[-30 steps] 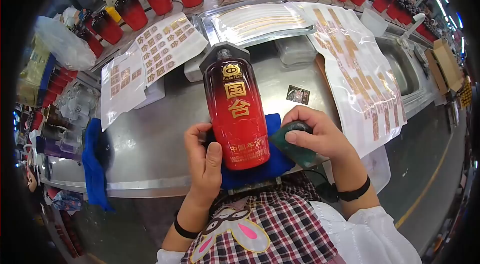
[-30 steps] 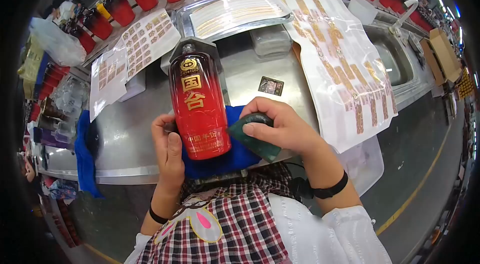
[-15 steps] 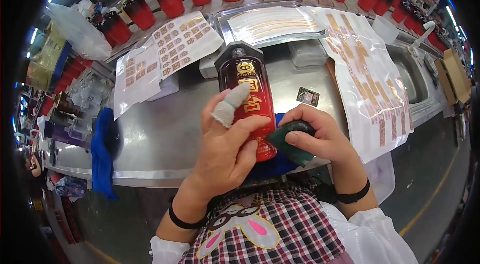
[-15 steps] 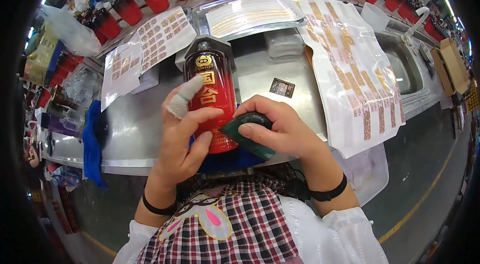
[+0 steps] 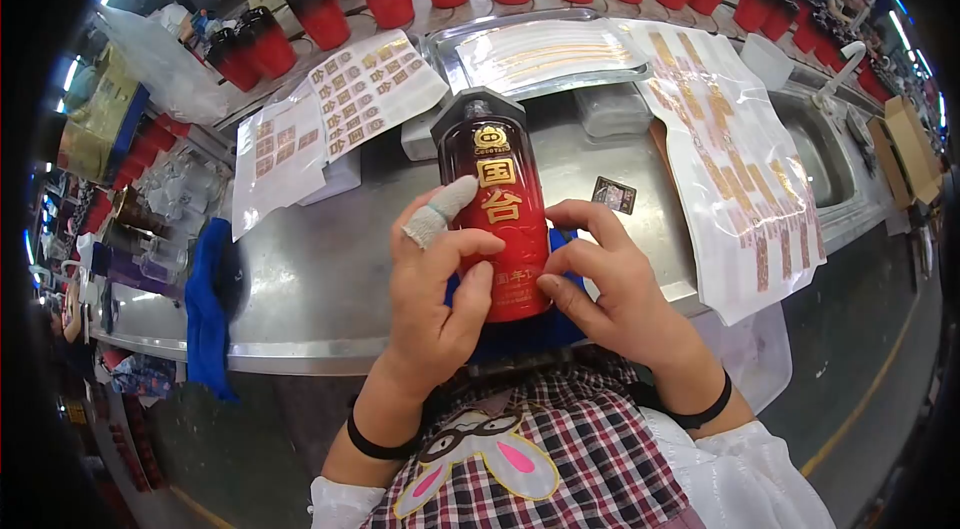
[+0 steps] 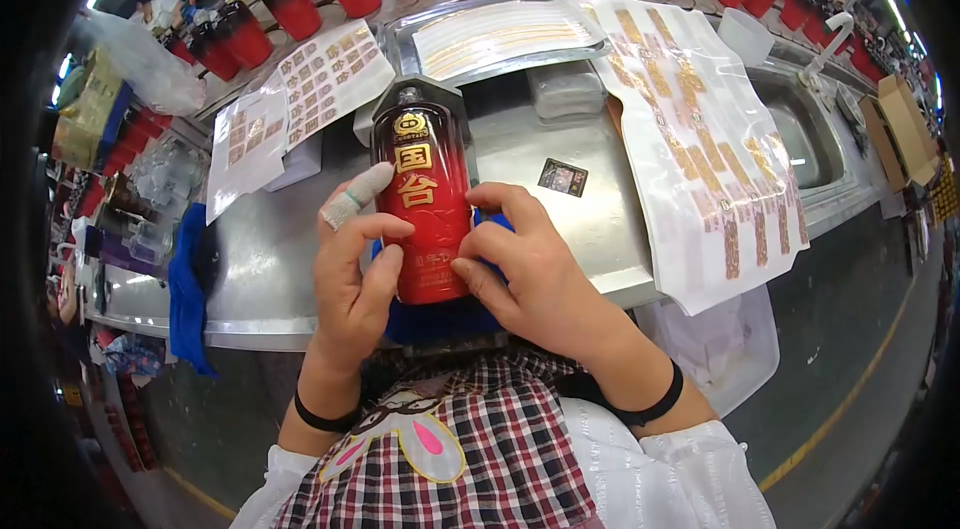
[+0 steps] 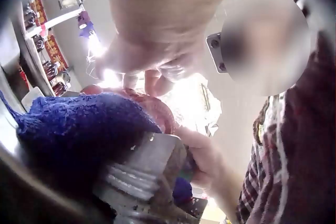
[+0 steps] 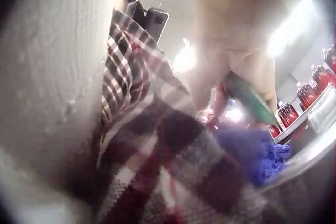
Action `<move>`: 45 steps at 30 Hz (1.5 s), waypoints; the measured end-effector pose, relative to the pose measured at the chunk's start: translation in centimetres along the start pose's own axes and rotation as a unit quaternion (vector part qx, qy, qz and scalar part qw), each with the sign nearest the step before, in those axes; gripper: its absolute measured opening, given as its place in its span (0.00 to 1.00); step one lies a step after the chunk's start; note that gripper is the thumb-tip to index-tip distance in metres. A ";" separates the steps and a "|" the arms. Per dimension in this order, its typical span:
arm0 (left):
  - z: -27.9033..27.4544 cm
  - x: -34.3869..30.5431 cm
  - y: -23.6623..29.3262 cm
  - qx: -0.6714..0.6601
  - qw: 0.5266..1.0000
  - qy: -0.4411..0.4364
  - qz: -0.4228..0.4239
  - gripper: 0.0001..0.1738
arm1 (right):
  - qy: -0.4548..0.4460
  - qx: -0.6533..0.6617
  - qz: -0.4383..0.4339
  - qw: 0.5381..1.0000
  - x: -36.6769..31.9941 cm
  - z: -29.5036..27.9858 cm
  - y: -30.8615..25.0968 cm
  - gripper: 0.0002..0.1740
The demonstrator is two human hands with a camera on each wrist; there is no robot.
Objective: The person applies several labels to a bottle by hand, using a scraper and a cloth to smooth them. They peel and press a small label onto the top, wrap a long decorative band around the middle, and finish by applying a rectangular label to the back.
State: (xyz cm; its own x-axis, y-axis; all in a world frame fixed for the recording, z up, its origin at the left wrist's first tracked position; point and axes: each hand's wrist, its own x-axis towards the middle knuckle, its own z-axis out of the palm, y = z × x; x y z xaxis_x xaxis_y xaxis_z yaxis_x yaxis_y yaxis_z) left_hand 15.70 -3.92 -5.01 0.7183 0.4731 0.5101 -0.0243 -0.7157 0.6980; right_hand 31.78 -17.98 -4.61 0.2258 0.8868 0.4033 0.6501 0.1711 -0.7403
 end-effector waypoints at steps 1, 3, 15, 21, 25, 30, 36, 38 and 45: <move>0.0 -0.2 -0.2 -0.015 1.000 0.012 -0.012 0.12 | 0.002 -0.008 -0.012 1.000 0.1 -0.1 -0.3 0.08; -0.1 -0.7 -0.5 -0.051 0.997 0.029 -0.051 0.12 | -0.006 -0.010 -0.036 0.999 0.6 -0.3 -1.1 0.08; 0.2 -2.3 -2.2 -0.109 0.988 0.065 -0.090 0.12 | 0.032 -0.200 0.085 0.976 9.6 -16.5 8.1 0.08; 0.2 -2.9 -2.6 -0.108 0.982 0.095 -0.122 0.11 | -0.124 -0.544 0.340 0.757 10.1 -23.9 28.2 0.19; -0.3 -3.3 -2.7 -0.091 0.981 0.105 -0.136 0.11 | -0.128 -0.549 0.428 0.707 8.5 -23.1 29.7 0.21; 0.1 -2.9 -2.8 -0.123 0.977 0.110 -0.136 0.12 | -0.064 -0.503 0.301 0.808 9.7 -22.4 22.2 0.14; -0.5 -1.7 -1.4 -0.131 0.985 0.083 -0.079 0.16 | -0.053 -0.229 0.047 0.971 7.7 -14.2 3.8 0.07; -1.0 -1.0 -0.7 -0.149 0.986 0.045 -0.056 0.24 | -0.074 -0.150 -0.028 0.986 6.7 -11.2 -1.1 0.06; -2.1 -0.3 0.3 -0.105 0.992 -0.065 -0.017 0.22 | -0.046 0.077 -0.007 0.996 3.5 -3.8 -3.8 0.06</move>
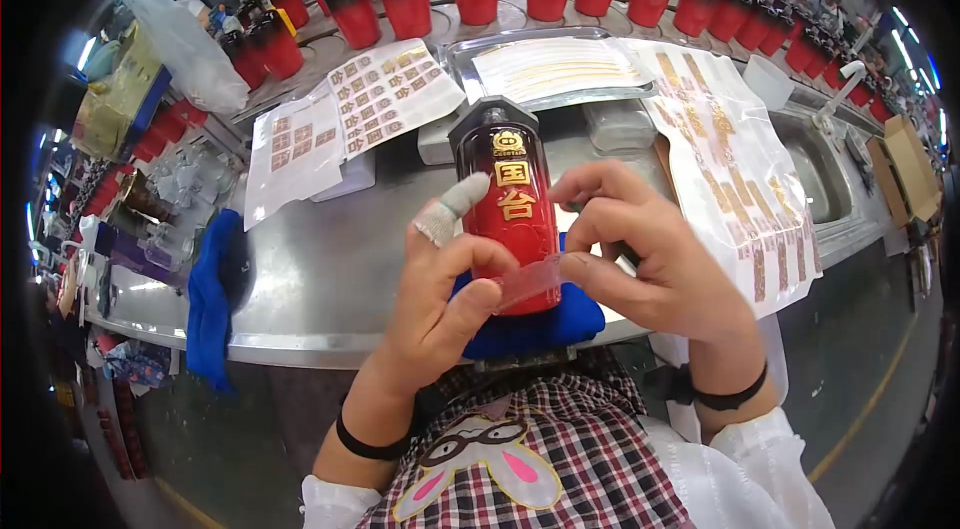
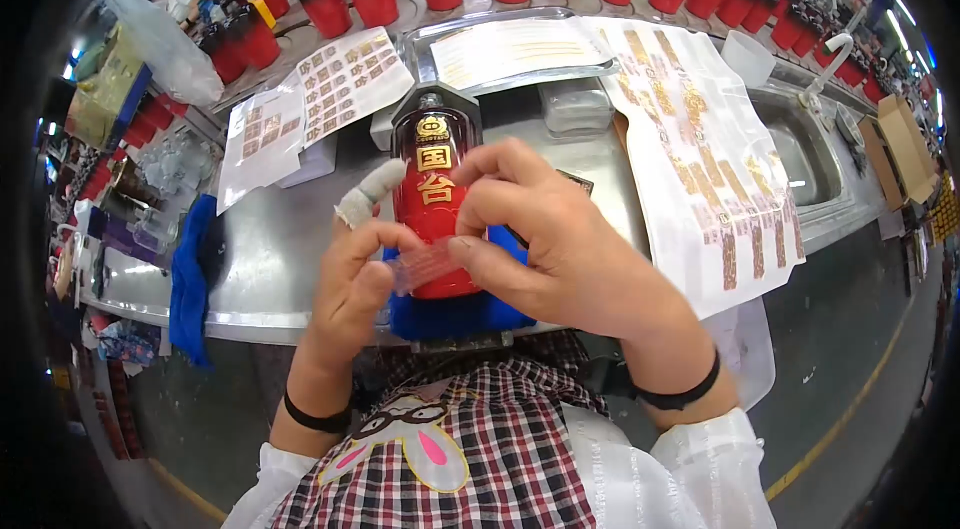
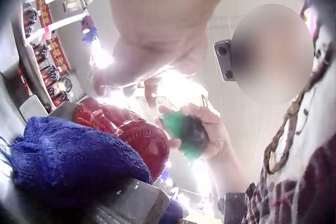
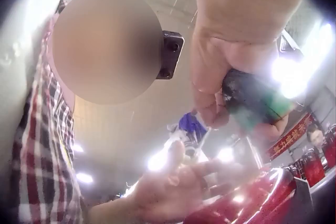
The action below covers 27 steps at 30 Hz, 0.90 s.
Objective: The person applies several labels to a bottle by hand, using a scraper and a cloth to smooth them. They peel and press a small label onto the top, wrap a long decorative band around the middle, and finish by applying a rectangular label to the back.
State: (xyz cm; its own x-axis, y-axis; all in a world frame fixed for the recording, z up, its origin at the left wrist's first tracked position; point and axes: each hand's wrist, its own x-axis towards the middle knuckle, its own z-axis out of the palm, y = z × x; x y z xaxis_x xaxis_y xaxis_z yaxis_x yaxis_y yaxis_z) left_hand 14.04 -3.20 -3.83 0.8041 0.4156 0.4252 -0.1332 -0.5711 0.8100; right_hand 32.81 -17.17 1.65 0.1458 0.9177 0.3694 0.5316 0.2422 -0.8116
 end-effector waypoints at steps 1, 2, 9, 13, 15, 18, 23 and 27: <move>0.3 -0.5 0.0 0.007 1.000 0.019 -0.015 0.14 | 0.008 0.000 0.013 1.000 -0.5 0.6 0.7 0.06; 0.6 -0.9 -0.1 0.025 0.999 0.034 -0.023 0.13 | 0.015 0.001 0.027 1.000 -1.0 1.1 1.4 0.06; 2.5 -1.9 -1.0 0.103 0.986 0.117 -0.065 0.07 | 0.061 -0.003 0.072 0.996 -3.0 3.6 4.4 0.06; 2.5 -1.7 -1.2 0.126 0.983 0.120 -0.063 0.08 | 0.079 -0.013 0.072 0.994 -3.0 4.1 4.7 0.07; 2.6 -1.7 -1.1 0.117 0.982 0.124 -0.075 0.08 | 0.079 -0.015 0.076 0.994 -3.0 4.1 4.9 0.07; 2.6 -1.8 -1.3 0.117 0.982 0.126 -0.084 0.09 | 0.080 -0.016 0.076 0.994 -3.0 4.2 5.3 0.07; 3.0 -2.4 -2.5 -0.027 0.983 0.135 -0.123 0.11 | 0.076 0.021 0.090 0.993 -3.2 4.1 5.7 0.08; 3.6 -2.9 -3.1 -0.256 0.940 0.152 -0.164 0.16 | 0.069 0.085 0.120 0.987 -3.5 3.8 6.7 0.13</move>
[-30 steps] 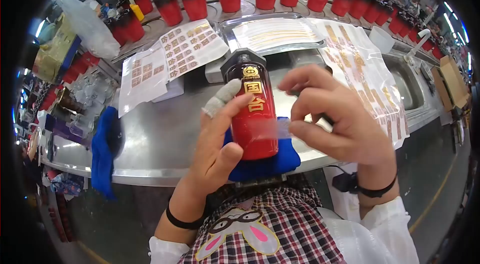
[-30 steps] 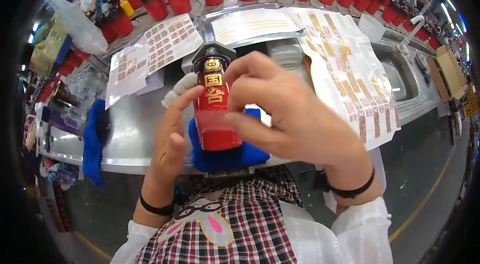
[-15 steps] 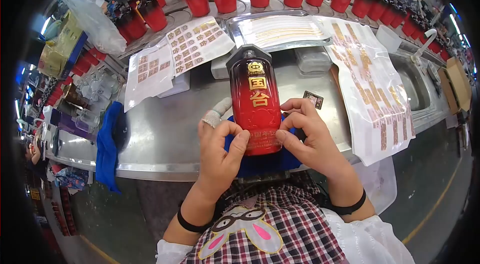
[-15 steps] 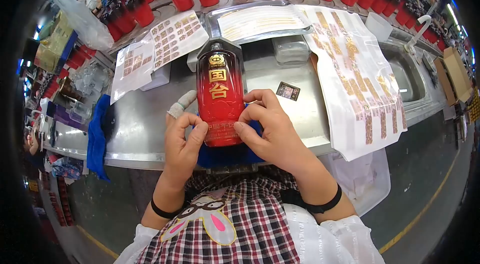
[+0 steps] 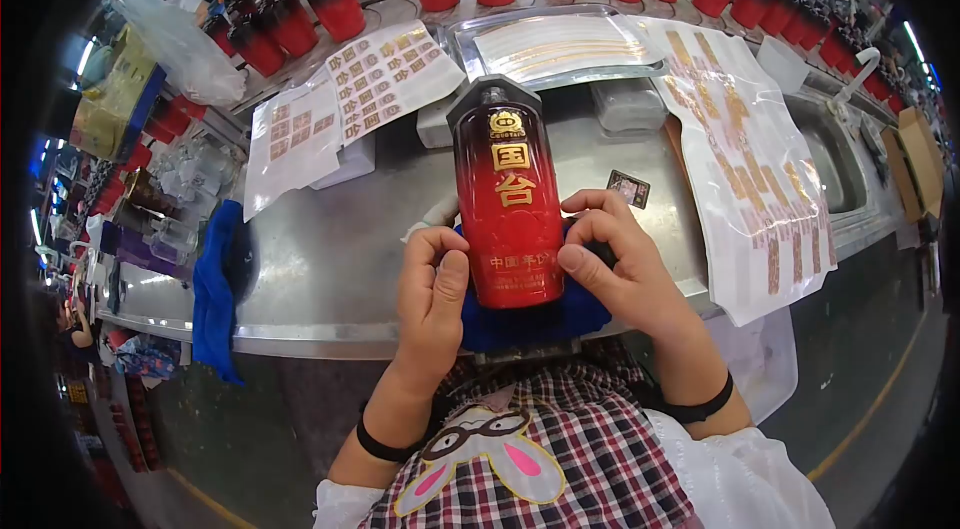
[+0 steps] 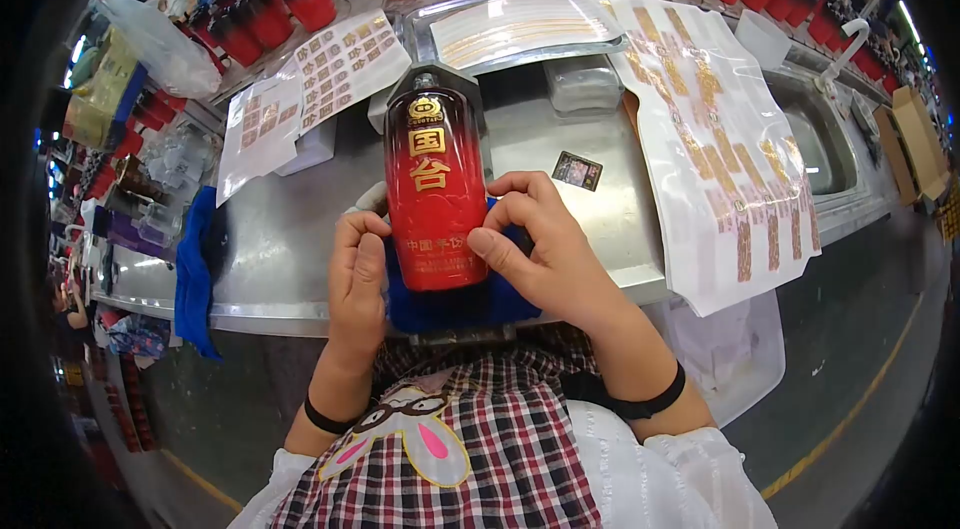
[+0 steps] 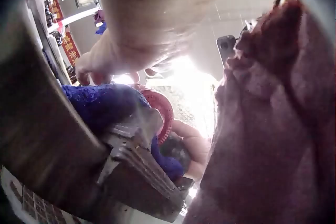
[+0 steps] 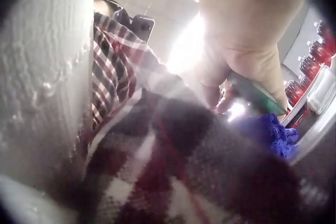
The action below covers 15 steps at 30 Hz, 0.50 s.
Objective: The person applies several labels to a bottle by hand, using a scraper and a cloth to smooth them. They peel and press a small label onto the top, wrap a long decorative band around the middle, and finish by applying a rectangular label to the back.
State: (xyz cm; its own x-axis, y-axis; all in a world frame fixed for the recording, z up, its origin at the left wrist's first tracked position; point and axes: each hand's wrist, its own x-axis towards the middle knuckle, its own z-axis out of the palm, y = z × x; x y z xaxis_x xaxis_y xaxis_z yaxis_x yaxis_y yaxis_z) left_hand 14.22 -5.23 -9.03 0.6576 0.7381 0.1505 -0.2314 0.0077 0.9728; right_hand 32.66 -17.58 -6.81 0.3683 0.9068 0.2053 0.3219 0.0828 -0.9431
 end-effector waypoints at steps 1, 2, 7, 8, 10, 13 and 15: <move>0.0 0.0 -0.1 -0.019 1.000 -0.004 -0.004 0.18 | -0.002 0.020 0.014 1.000 0.0 -0.1 0.1 0.14; 0.1 0.0 -0.4 0.010 1.000 0.001 0.019 0.20 | -0.005 0.003 0.006 1.000 0.0 -0.1 0.2 0.16; 0.4 0.2 -0.9 0.075 0.995 0.005 0.059 0.26 | -0.018 -0.016 0.006 1.000 0.1 0.0 0.7 0.18; 0.4 0.2 -1.0 0.083 0.995 0.005 0.061 0.26 | -0.019 -0.020 -0.001 1.000 0.2 -0.1 0.7 0.18; 0.2 0.1 -1.1 0.097 0.993 0.004 0.066 0.27 | -0.021 -0.030 -0.013 0.999 0.2 -0.2 0.9 0.18; 0.5 0.2 -0.9 0.094 0.992 -0.003 0.078 0.28 | -0.028 -0.015 0.006 0.999 0.2 -0.3 0.7 0.18; 0.5 0.1 -0.9 0.091 0.993 -0.006 0.077 0.28 | -0.030 -0.020 -0.006 0.999 0.2 -0.4 0.9 0.18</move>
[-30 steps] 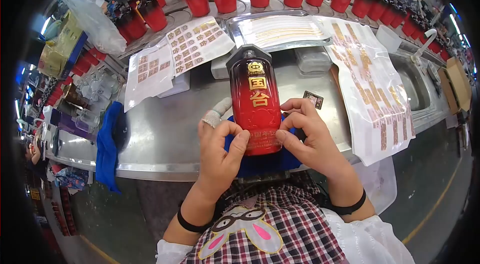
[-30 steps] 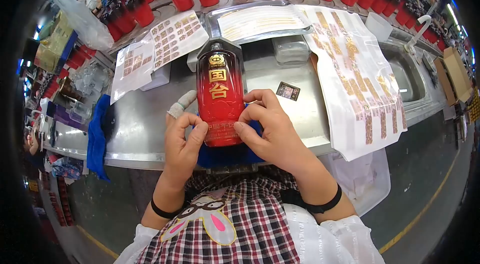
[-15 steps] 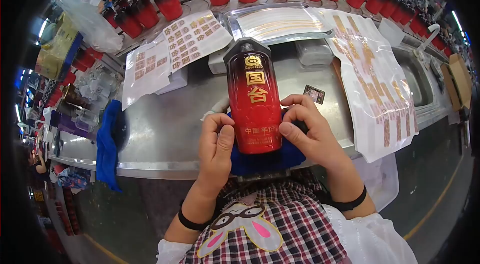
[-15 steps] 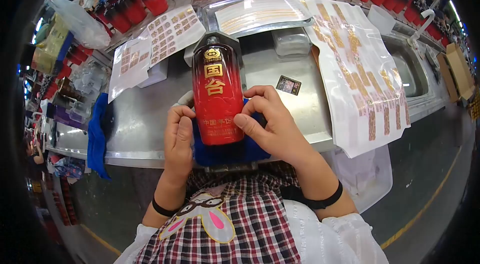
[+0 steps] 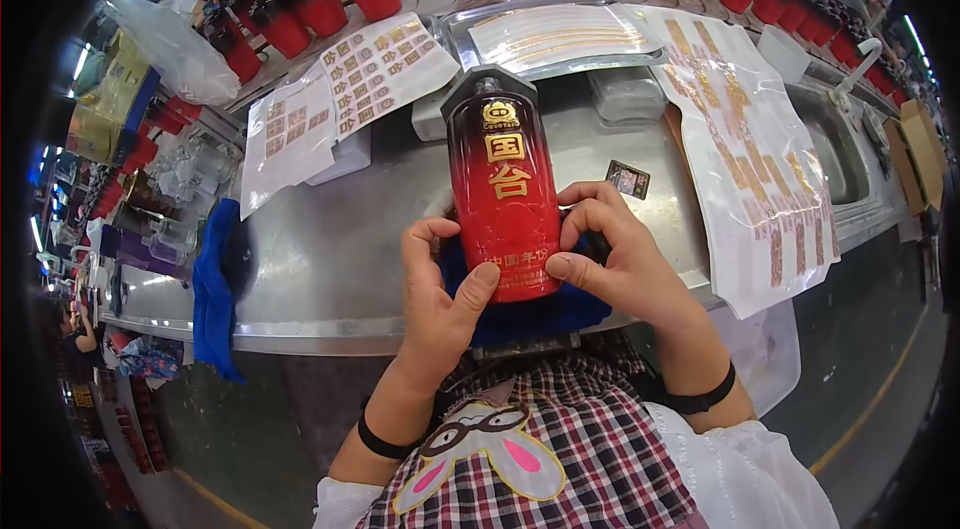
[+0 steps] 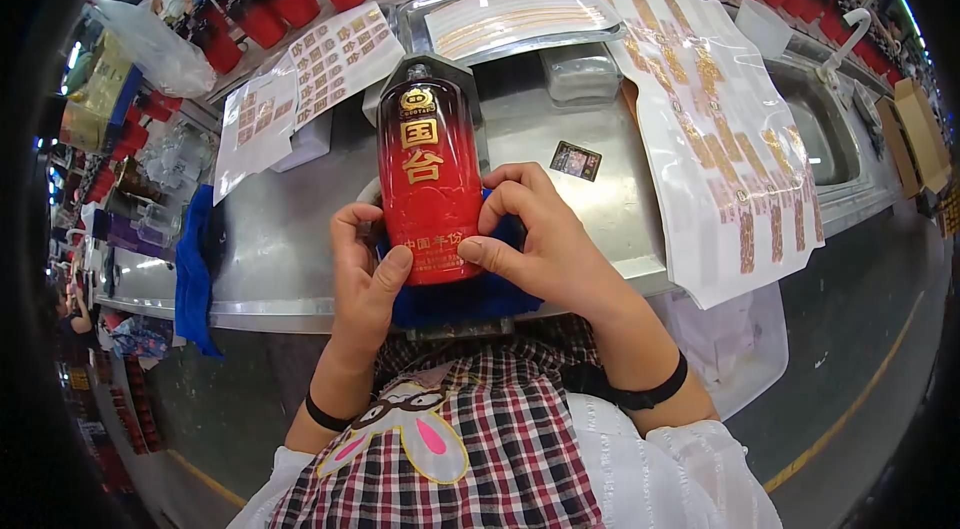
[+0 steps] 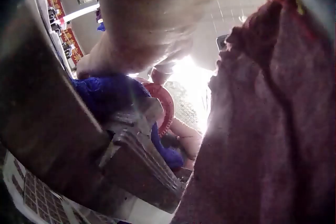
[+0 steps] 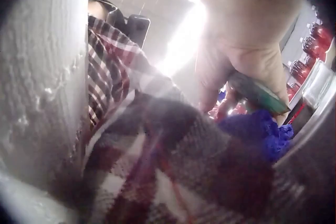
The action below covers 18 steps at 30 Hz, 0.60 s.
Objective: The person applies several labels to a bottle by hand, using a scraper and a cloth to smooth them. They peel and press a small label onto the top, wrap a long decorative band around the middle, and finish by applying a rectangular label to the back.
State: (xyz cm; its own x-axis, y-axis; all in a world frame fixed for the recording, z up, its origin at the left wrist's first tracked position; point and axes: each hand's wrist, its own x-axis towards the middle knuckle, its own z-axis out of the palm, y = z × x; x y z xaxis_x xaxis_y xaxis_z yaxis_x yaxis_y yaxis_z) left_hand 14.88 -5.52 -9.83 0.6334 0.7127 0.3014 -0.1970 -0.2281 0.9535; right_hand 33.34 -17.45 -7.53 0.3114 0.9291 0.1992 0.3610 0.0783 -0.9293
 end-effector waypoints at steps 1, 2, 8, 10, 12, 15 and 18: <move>0.0 0.0 0.0 -0.002 1.000 -0.002 0.000 0.29 | -0.001 -0.003 -0.006 1.000 0.0 0.0 0.1 0.18; -0.1 -0.1 -0.1 -0.017 1.000 0.000 -0.005 0.29 | -0.001 0.003 -0.001 1.000 0.0 0.0 0.0 0.18; -0.4 -0.2 -0.2 -0.021 0.999 -0.009 -0.038 0.30 | 0.000 0.007 -0.004 1.000 0.0 0.1 0.1 0.18; -0.2 -0.1 -0.3 -0.021 0.999 -0.006 -0.029 0.30 | 0.002 0.006 -0.010 1.000 0.0 0.1 0.3 0.18; -0.2 -0.2 -0.3 -0.026 0.999 -0.005 -0.033 0.30 | 0.001 0.003 -0.010 1.000 0.0 0.0 0.2 0.18; -0.3 -0.2 -0.5 -0.016 0.999 -0.005 -0.030 0.29 | 0.002 0.006 -0.005 1.000 0.0 0.1 0.2 0.17; -0.2 -0.1 -0.5 -0.006 1.000 -0.006 -0.019 0.29 | 0.002 0.011 -0.003 1.000 0.0 0.1 0.2 0.17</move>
State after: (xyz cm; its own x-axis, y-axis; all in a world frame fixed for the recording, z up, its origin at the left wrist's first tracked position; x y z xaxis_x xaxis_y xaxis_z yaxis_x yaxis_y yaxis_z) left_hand 14.73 -5.33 -10.32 0.6497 0.7126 0.2646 -0.1817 -0.1925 0.9643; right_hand 33.32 -17.41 -7.75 0.3128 0.9275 0.2049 0.3440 0.0905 -0.9346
